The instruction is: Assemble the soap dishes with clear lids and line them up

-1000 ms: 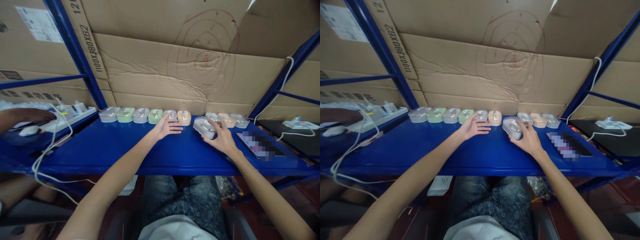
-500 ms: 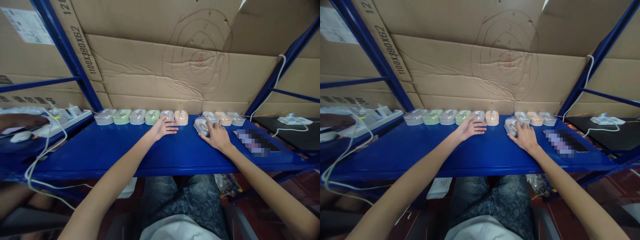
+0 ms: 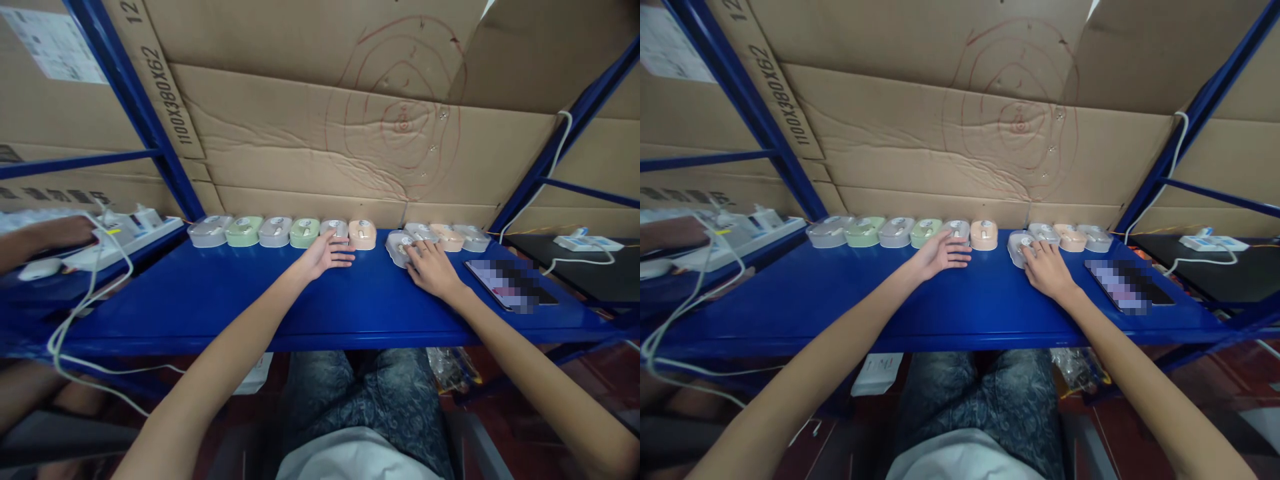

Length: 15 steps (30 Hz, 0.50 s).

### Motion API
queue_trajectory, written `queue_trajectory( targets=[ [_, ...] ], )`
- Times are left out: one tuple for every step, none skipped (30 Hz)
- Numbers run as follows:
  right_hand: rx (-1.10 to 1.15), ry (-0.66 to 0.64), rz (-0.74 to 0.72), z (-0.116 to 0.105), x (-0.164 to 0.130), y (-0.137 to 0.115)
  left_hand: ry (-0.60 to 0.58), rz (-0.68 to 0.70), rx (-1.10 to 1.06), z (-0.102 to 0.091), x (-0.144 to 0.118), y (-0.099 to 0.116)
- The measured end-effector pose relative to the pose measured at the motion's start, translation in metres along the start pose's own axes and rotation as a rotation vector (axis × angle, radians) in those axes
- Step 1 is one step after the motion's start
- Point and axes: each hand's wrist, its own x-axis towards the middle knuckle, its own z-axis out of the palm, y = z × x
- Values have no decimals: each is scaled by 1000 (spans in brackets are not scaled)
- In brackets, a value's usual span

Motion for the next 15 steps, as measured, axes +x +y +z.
queue_trajectory(
  targets=[
    [-20,-11,5,2,6,0,4,1,5,0,0,0],
    [-38,-20,9,5,12,1,6,3,10,0,0,0],
    [-51,-25,12,8,18,1,8,5,15,1,-1,1],
    [-58,-26,14,11,23,2,9,8,19,1,-1,1],
    [-59,-23,16,14,29,3,12,10,23,1,-1,2],
    [-56,-19,18,17,34,3,15,12,25,1,-2,2],
    [-52,-16,21,19,39,4,20,14,28,1,-2,2],
    [-48,-15,24,22,43,4,23,15,30,2,-2,2],
    [-46,-17,28,24,47,4,26,15,32,2,-2,2],
    [-45,-20,30,25,50,5,27,13,34,2,-3,2],
    [-47,-24,33,27,53,5,28,13,37,3,-3,3],
    [-51,-29,37,28,56,5,28,12,41,3,-3,3],
    [-58,-34,41,29,59,6,29,13,45,3,-3,3],
    [-67,-41,45,30,61,6,31,14,50,3,-3,3],
    [-77,-51,50,31,63,6,32,17,55,3,-3,3]
  ],
)
